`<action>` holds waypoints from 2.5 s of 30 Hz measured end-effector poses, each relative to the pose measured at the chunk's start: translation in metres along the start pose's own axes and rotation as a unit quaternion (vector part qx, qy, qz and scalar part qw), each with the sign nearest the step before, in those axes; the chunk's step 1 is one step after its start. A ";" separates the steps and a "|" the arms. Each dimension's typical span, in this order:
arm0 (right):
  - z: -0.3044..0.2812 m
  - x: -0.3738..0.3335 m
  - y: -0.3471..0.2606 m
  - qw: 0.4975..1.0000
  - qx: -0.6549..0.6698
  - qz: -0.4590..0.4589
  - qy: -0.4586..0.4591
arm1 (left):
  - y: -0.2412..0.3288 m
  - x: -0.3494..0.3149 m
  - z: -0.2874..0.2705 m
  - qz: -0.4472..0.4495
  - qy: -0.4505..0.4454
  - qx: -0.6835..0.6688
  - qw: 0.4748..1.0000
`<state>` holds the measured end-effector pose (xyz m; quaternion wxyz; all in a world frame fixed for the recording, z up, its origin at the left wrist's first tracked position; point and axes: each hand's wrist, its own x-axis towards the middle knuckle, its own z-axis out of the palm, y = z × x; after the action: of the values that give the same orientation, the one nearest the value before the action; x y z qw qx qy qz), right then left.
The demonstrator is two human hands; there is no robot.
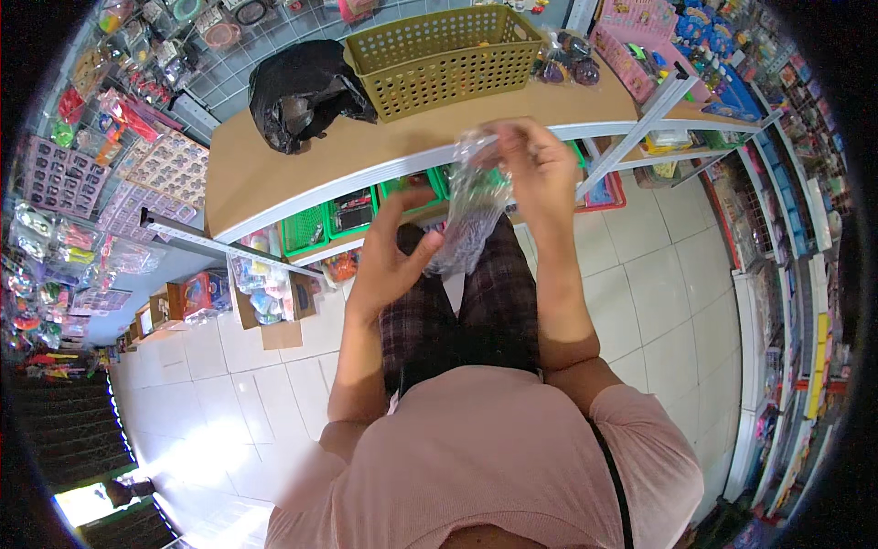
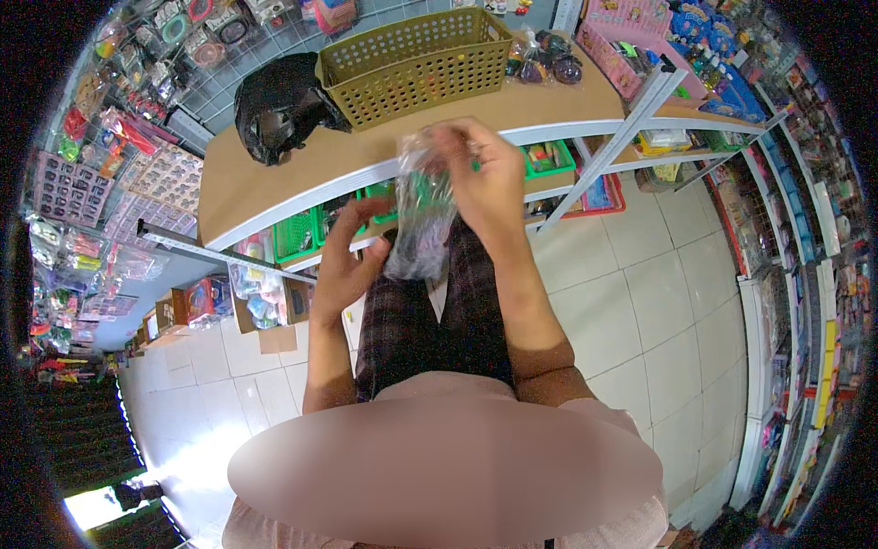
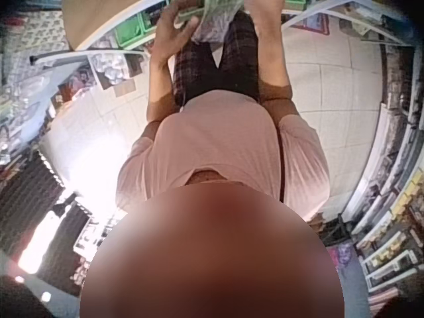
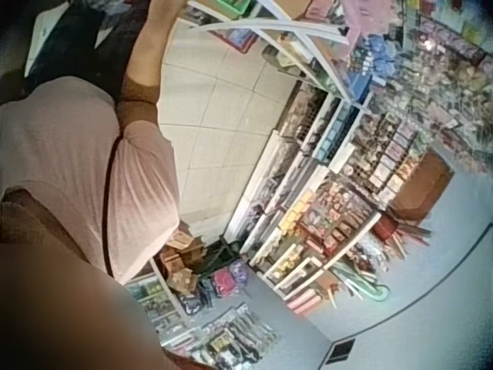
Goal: Packing a plastic toy into a clear plastic bag and securing it.
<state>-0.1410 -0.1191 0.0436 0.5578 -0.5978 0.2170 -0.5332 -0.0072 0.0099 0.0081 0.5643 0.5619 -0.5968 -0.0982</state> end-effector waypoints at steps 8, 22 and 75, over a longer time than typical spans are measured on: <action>0.011 -0.014 0.008 0.989 -0.123 0.013 -0.081 | 0.002 0.015 0.004 -0.118 0.149 -0.096 0.977; -0.003 -0.010 0.009 0.934 -0.137 0.173 -0.283 | -0.012 0.018 -0.046 -0.092 0.380 -0.051 0.919; 0.045 -0.045 0.040 0.941 -0.203 -0.114 -0.247 | 0.003 0.008 -0.014 -0.168 0.273 -0.239 0.917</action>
<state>-0.1036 -0.0723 -0.0012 0.3960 -0.8321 0.1068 -0.3733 0.0041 0.0114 0.0198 0.7979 0.5076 -0.2749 -0.1736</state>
